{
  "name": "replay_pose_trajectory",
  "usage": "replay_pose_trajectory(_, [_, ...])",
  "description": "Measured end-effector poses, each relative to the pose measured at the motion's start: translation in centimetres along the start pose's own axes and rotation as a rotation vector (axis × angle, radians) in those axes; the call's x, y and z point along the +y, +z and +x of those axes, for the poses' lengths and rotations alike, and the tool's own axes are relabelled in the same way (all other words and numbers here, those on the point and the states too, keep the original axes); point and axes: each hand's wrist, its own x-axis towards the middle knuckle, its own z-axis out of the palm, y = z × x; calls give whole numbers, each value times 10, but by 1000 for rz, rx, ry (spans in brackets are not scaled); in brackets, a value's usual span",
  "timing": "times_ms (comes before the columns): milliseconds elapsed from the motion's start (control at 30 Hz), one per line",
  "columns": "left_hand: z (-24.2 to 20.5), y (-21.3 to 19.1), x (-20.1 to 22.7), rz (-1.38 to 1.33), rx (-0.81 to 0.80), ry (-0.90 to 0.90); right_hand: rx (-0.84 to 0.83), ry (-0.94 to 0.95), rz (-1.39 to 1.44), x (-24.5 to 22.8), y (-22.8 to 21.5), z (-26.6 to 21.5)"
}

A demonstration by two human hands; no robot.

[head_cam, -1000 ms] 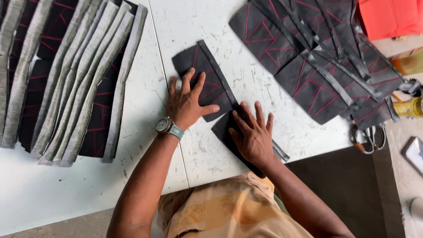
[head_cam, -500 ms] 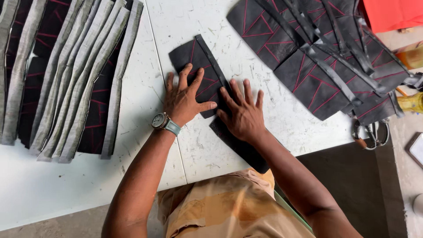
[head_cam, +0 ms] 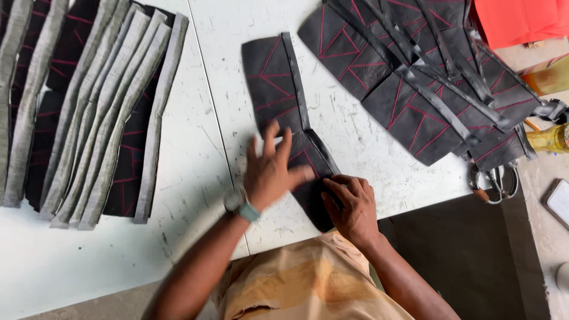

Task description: The person repeatedly folds black fabric pieces with red geometric patterns on a white table. They align edges, fold the fabric in half, and smooth the creases by hand. Finished pieces are stacked to the left while new pieces are taken from a pile on the right.

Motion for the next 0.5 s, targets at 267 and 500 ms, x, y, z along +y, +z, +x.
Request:
replay_pose_trajectory(267, [-14, -3, -5, 13, -102, 45, 62, 107, -12, 7, 48, 123])
replay_pose_trajectory(500, [-15, -1, -9, 28, -106, 101, 99, 73, -43, 22, 28, 56])
